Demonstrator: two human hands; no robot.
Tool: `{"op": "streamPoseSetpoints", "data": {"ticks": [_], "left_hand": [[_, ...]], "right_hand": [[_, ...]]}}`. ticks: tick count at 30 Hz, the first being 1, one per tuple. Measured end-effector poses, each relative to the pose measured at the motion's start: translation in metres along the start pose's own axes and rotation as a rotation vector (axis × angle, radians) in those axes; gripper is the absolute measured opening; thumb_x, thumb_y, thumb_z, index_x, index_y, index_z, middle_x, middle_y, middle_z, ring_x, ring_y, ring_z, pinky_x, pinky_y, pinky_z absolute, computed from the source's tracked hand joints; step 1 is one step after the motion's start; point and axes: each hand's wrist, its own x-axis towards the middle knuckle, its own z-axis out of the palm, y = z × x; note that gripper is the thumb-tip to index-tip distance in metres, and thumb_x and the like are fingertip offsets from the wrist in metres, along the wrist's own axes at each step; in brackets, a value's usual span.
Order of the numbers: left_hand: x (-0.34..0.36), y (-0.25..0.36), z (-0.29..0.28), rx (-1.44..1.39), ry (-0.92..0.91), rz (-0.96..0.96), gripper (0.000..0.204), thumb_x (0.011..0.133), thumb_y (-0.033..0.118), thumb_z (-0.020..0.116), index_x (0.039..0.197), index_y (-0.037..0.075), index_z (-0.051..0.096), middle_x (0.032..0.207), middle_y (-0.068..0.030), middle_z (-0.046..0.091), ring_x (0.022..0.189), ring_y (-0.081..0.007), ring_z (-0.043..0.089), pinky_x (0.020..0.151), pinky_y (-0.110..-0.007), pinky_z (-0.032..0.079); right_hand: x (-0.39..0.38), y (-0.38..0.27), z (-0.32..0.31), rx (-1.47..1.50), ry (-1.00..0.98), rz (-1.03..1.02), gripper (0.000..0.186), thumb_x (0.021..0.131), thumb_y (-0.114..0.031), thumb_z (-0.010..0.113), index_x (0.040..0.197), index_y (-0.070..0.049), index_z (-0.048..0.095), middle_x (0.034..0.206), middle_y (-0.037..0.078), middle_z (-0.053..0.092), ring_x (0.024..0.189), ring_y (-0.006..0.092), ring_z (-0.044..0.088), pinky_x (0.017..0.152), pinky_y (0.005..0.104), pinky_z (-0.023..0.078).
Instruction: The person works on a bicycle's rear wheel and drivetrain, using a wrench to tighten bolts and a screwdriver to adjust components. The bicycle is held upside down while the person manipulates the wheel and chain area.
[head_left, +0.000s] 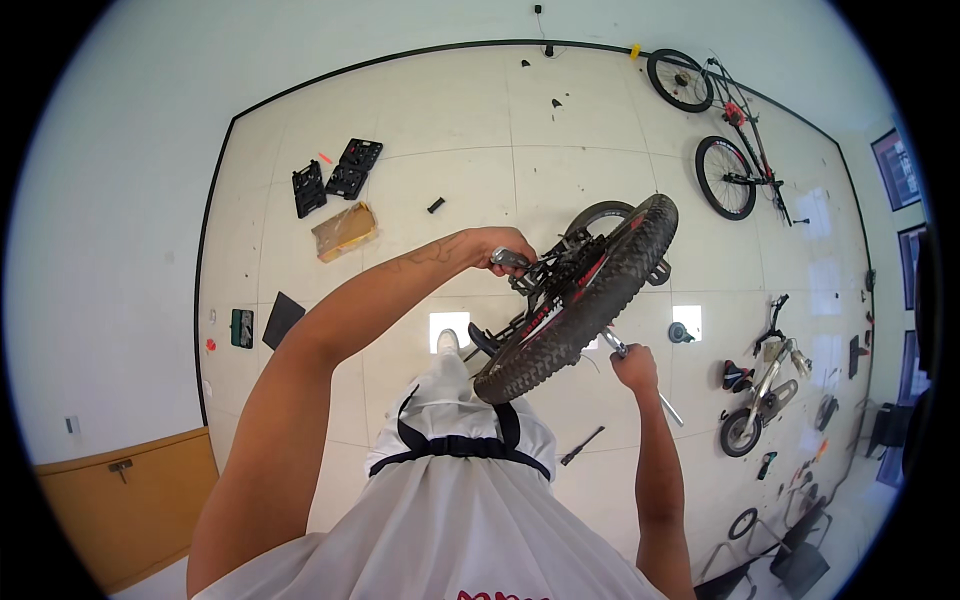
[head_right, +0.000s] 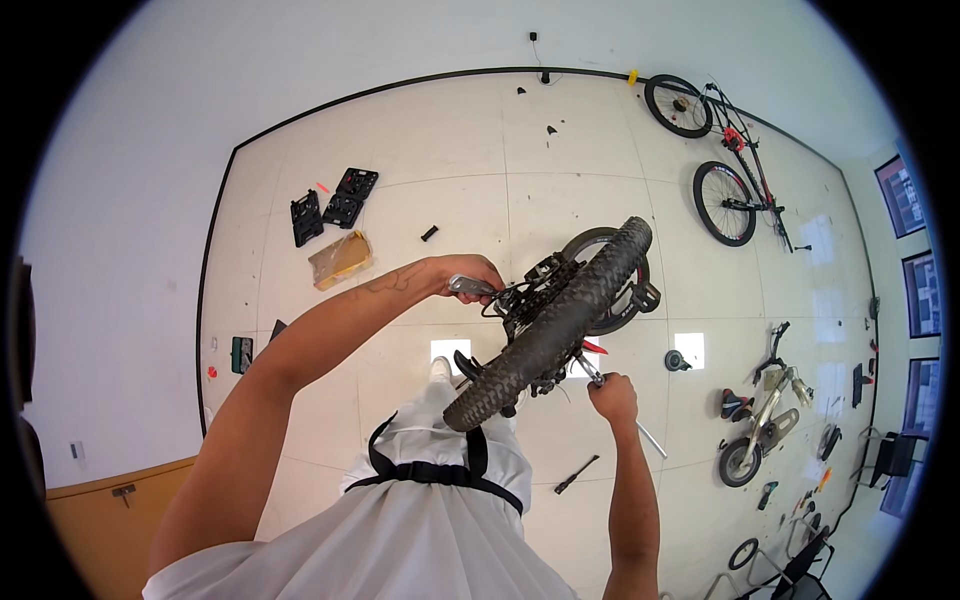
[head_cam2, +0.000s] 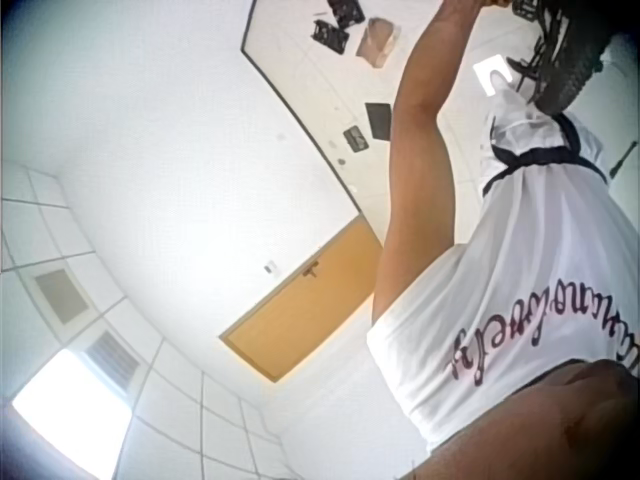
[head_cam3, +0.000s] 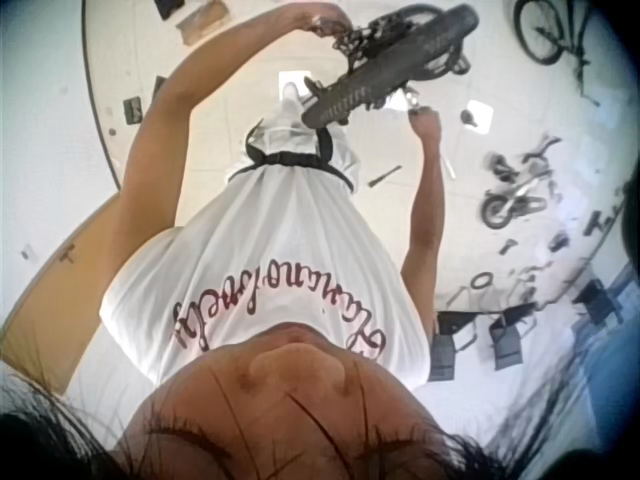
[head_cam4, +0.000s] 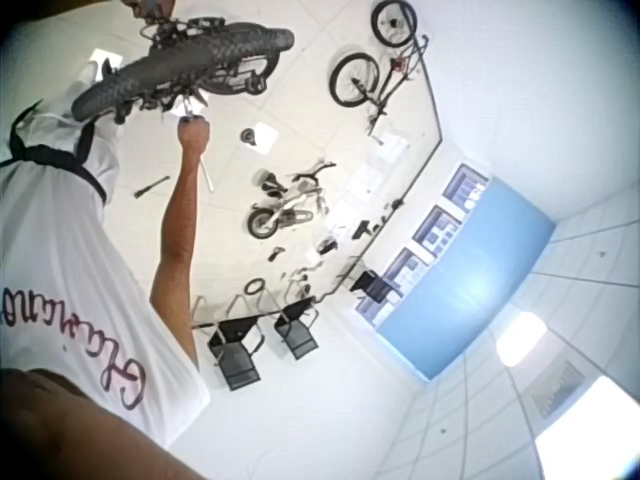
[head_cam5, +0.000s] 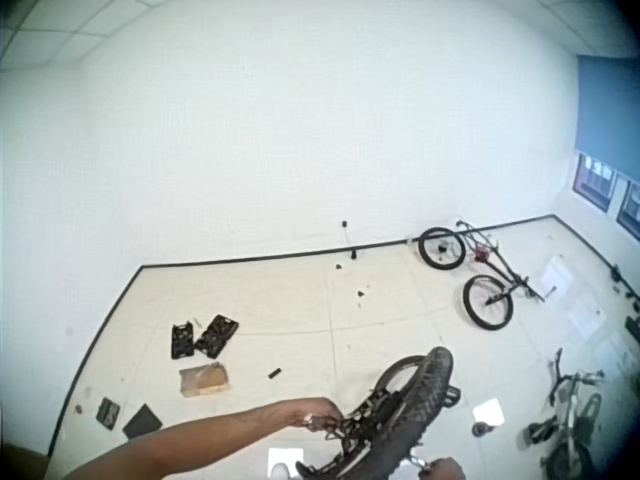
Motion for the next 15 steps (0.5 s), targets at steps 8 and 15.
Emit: {"op": "streamPoseSetpoints", "data": {"ticks": [8, 15], "left_hand": [[0.011, -0.006, -0.015, 0.013, 0.057, -0.079, 0.019, 0.086, 0.018, 0.063, 0.073, 0.005, 0.061, 0.061, -0.0036, 0.059, 0.039, -0.0061, 0.045, 0.031, -0.02, 0.028], [0.004, -0.005, -0.003, -0.087, 0.098, -0.02, 0.023, 0.086, 0.022, 0.063, 0.069, 0.007, 0.059, 0.055, -0.0006, 0.054, 0.037, -0.0053, 0.043, 0.028, -0.019, 0.024]], "right_hand": [[-0.001, -0.011, -0.006, 0.003, 0.007, -0.007, 0.027, 0.076, -0.024, 0.065, 0.078, 0.001, 0.07, 0.077, 0.027, 0.066, 0.076, 0.0451, 0.065, 0.074, 0.0504, 0.054], [-0.001, -0.005, -0.005, 0.009, 0.011, -0.006, 0.026, 0.075, -0.024, 0.064, 0.078, 0.002, 0.07, 0.077, 0.027, 0.066, 0.077, 0.0453, 0.065, 0.074, 0.0503, 0.054]]}}
